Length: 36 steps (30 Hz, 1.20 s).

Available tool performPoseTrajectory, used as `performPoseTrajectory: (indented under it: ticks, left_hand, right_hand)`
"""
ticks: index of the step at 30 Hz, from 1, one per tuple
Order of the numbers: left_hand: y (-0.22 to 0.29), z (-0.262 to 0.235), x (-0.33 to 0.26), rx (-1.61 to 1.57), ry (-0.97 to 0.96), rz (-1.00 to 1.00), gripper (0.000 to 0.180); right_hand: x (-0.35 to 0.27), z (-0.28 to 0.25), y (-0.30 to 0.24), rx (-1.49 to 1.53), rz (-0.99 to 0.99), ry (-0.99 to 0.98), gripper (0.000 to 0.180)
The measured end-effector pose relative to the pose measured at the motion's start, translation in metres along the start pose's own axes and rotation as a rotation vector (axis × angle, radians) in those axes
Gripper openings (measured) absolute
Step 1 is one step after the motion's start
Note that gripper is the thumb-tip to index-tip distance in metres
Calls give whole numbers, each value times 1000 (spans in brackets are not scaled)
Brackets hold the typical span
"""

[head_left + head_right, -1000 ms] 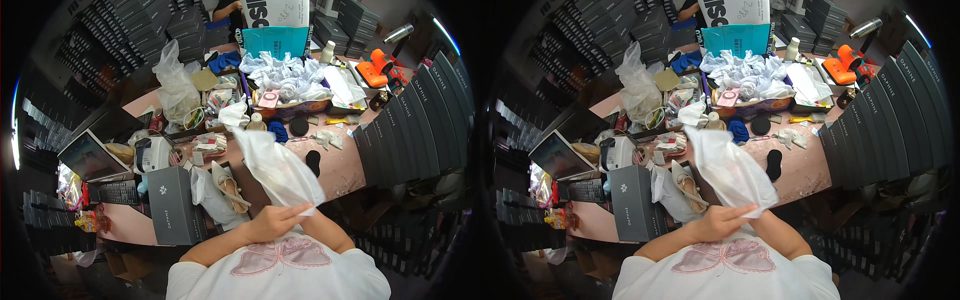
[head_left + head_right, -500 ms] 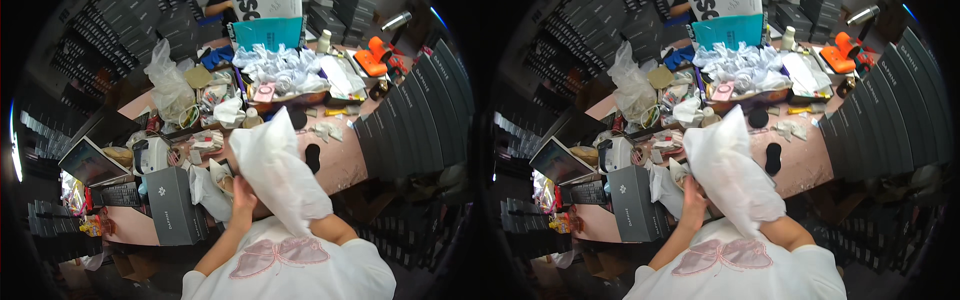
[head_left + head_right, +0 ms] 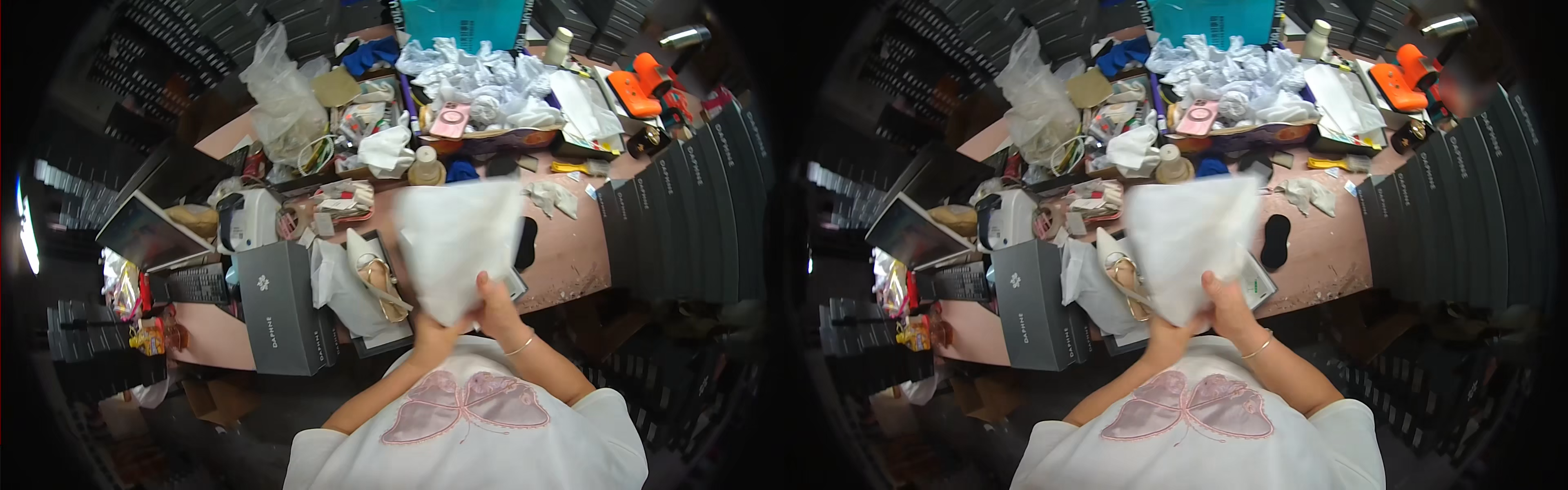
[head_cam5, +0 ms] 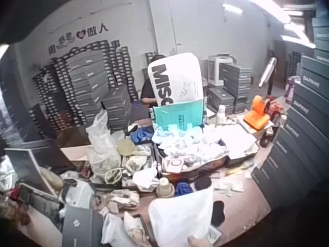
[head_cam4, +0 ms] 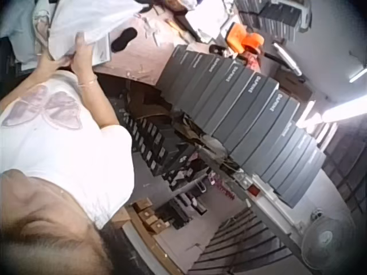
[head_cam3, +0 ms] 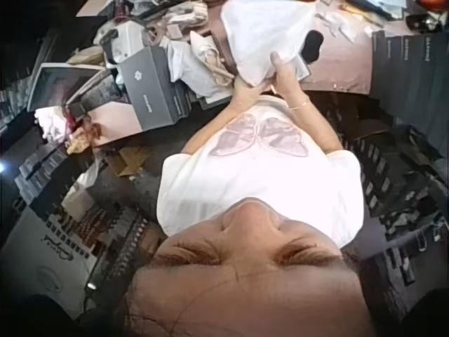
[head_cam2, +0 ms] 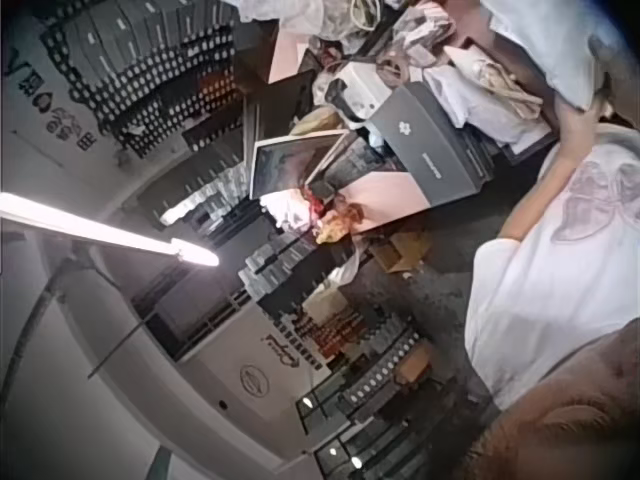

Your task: Packing a pair of high-heeled shoes into a box with protective tissue paper.

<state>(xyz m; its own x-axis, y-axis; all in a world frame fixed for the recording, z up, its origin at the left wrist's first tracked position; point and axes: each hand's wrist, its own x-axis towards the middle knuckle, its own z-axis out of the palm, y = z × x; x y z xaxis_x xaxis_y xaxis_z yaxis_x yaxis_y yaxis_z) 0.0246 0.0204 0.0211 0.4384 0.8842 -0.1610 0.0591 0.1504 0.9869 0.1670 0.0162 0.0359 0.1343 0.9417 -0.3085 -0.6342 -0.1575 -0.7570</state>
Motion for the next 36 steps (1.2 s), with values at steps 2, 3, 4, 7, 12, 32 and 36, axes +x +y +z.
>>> performPoseTrajectory:
  ticks: [2, 3, 4, 7, 12, 32, 36]
  left_hand:
    - [14, 3, 3, -223, -201, -65, 54]
    - [10, -14, 3, 91, -171, 44, 50]
    - [4, -35, 5, 406, -153, 154, 46]
    - [-65, -84, -1, 28, 525, -179, 46]
    - [-125, -131, 33, -420, 511, -534, 59]
    - [-5, -21, 22, -1035, 322, -562, 38]
    - [-12, 7, 11, -1075, 342, -636, 40]
  right_hand:
    - [6, -14, -26, 138, -1, 168, 60]
    - [9, -30, -29, -45, -36, 156, 54]
    - [14, -49, -31, -327, -63, 94, 49]
    - [39, -88, -8, -1080, -76, -104, 59]
    - [62, -113, 73, -1637, -80, -243, 78]
    - [152, -376, -146, -1498, -248, 799, 15]
    - [129, -369, -122, -1493, -43, 405, 19]
